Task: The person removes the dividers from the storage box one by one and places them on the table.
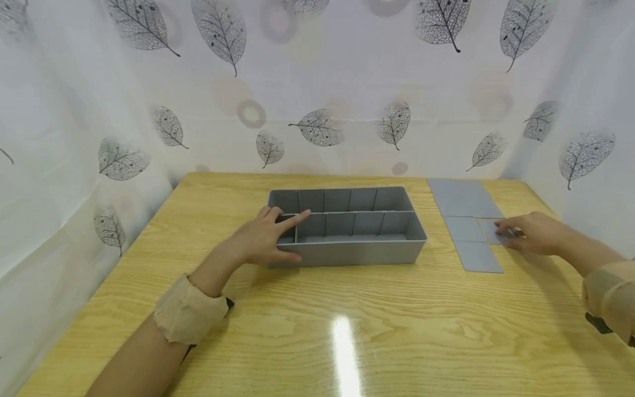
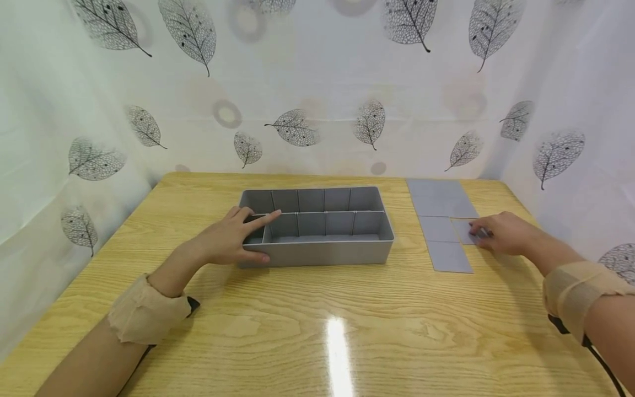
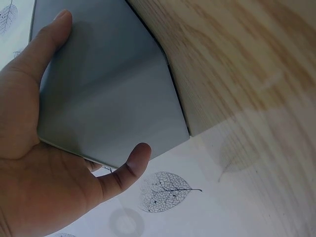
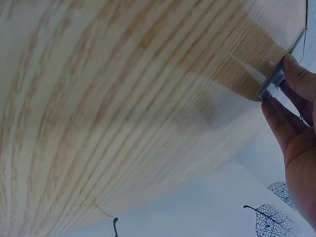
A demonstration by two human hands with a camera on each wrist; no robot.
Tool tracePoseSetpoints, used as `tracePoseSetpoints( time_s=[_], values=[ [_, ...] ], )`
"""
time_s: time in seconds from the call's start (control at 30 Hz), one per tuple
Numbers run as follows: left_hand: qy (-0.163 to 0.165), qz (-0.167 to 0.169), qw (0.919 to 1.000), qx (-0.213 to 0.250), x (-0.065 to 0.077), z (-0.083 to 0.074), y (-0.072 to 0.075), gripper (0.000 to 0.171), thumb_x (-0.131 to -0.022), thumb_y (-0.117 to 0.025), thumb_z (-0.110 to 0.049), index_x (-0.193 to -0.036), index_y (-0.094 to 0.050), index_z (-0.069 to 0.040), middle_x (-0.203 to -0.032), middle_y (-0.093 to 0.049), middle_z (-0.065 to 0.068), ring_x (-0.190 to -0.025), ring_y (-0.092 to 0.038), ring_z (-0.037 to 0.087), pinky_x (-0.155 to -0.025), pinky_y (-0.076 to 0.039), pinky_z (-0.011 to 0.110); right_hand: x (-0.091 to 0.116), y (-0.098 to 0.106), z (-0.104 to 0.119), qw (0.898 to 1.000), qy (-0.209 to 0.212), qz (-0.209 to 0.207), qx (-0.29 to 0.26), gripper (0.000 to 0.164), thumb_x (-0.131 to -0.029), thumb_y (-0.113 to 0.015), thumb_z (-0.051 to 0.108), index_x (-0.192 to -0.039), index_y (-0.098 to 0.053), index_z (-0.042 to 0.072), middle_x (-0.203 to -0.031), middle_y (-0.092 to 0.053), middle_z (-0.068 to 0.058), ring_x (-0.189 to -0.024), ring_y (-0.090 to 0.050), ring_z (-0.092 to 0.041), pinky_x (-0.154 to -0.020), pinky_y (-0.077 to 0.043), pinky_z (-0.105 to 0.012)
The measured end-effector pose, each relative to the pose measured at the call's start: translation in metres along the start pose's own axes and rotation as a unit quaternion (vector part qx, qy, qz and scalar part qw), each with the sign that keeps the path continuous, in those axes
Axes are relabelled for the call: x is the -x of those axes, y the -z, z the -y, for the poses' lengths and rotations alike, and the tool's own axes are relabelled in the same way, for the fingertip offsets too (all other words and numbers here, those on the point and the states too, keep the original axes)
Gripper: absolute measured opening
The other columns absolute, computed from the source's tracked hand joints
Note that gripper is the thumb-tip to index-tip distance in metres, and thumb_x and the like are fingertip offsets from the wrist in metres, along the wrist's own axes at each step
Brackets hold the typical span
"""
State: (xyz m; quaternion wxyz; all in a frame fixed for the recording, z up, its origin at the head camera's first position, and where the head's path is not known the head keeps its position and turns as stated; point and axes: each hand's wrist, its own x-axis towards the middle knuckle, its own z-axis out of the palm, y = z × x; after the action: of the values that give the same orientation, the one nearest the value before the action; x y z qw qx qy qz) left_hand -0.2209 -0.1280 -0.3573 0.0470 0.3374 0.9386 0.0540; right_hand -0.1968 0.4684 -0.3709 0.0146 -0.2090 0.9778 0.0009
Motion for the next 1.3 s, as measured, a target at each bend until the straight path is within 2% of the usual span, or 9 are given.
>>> tracePoseSetpoints(
  time_s=[0.37, 0.47, 0.73, 0.9, 1.03, 1.1, 1.17, 1.3],
  values=[
    [0.003, 0.0, 1.0, -0.001, -0.001, 0.002, -0.002, 0.099, -0.082, -0.069, -0.066, -0.161, -0.015, -0.037, -0.142, -0.041, 0.024, -0.122, -0.042, 0.034, -0.09, -0.051, 0.052, -0.004, -0.001, -0.001, 1.0, -0.004, 0.005, 0.0, 0.033, -0.081, -0.079, 0.011, -0.111, -0.073, 0.0, -0.108, -0.072, -0.024, -0.088, -0.069, -0.04, -0.08, -0.053, -0.055],
    [0.003, 0.001, 1.0, 0.0, -0.001, 0.002, -0.002, 0.1, -0.082, -0.068, -0.067, -0.161, -0.015, -0.037, -0.143, -0.041, 0.024, -0.122, -0.042, 0.034, -0.09, -0.051, 0.052, -0.004, -0.001, -0.001, 1.0, -0.003, 0.006, -0.002, 0.033, -0.082, -0.079, 0.011, -0.112, -0.073, 0.0, -0.111, -0.071, -0.025, -0.089, -0.069, -0.04, -0.08, -0.053, -0.055],
    [0.001, -0.003, 1.0, -0.001, -0.001, 0.001, -0.002, 0.099, -0.083, -0.069, -0.066, -0.161, -0.016, -0.036, -0.14, -0.043, 0.024, -0.119, -0.043, 0.034, -0.089, -0.051, 0.052, -0.005, -0.004, 0.0, 1.0, 0.006, -0.014, 0.004, 0.022, -0.081, -0.079, 0.008, -0.102, -0.074, 0.007, -0.123, -0.066, -0.026, -0.089, -0.07, -0.036, -0.078, -0.054, -0.051],
    [-0.004, -0.005, 1.0, -0.002, -0.002, 0.001, -0.002, 0.099, -0.083, -0.068, -0.066, -0.161, -0.016, -0.035, -0.138, -0.044, 0.024, -0.119, -0.043, 0.035, -0.089, -0.051, 0.051, -0.004, -0.002, -0.001, 1.0, 0.004, -0.012, 0.002, 0.024, -0.081, -0.08, 0.009, -0.105, -0.074, 0.006, -0.124, -0.065, -0.027, -0.095, -0.068, -0.042, -0.083, -0.053, -0.055],
    [-0.009, -0.009, 0.9999, -0.002, -0.002, 0.002, -0.003, 0.101, -0.083, -0.068, -0.067, -0.161, -0.014, -0.034, -0.137, -0.044, 0.024, -0.119, -0.044, 0.036, -0.089, -0.051, 0.052, -0.008, 0.012, 0.003, 1.0, -0.002, -0.015, 0.004, 0.026, -0.083, -0.077, 0.007, -0.109, -0.073, 0.005, -0.126, -0.063, -0.03, -0.097, -0.066, -0.047, -0.084, -0.051, -0.059],
    [-0.01, -0.014, 0.9998, -0.002, -0.002, 0.003, -0.003, 0.106, -0.082, -0.069, -0.066, -0.162, -0.01, -0.029, -0.136, -0.045, 0.023, -0.12, -0.044, 0.036, -0.093, -0.049, 0.052, -0.016, 0.025, 0.01, 1.0, -0.001, -0.022, 0.01, 0.025, -0.085, -0.076, 0.006, -0.11, -0.072, 0.004, -0.126, -0.061, -0.032, -0.098, -0.065, -0.047, -0.082, -0.051, -0.058],
    [-0.006, -0.015, 0.9999, 0.001, -0.001, 0.003, -0.002, 0.114, -0.082, -0.07, -0.066, -0.163, -0.005, -0.018, -0.141, -0.044, 0.025, -0.126, -0.043, 0.039, -0.103, -0.045, 0.052, -0.028, 0.039, 0.023, 0.999, 0.008, -0.031, 0.017, 0.022, -0.088, -0.073, 0.005, -0.11, -0.072, 0.002, -0.127, -0.061, -0.033, -0.096, -0.066, -0.045, -0.081, -0.05, -0.058],
    [0.009, 0.0, 0.9999, 0.008, 0.0, 0.004, 0.0, 0.125, -0.082, -0.069, -0.068, -0.159, 0.0, 0.002, -0.157, -0.029, 0.028, -0.144, -0.029, 0.043, -0.119, -0.028, 0.051, -0.059, 0.066, 0.073, 0.996, 0.048, -0.073, 0.014, 0.017, -0.09, -0.069, 0.002, -0.107, -0.072, 0.001, -0.118, -0.067, -0.026, -0.097, -0.067, -0.041, -0.082, -0.052, -0.056]
  ],
)
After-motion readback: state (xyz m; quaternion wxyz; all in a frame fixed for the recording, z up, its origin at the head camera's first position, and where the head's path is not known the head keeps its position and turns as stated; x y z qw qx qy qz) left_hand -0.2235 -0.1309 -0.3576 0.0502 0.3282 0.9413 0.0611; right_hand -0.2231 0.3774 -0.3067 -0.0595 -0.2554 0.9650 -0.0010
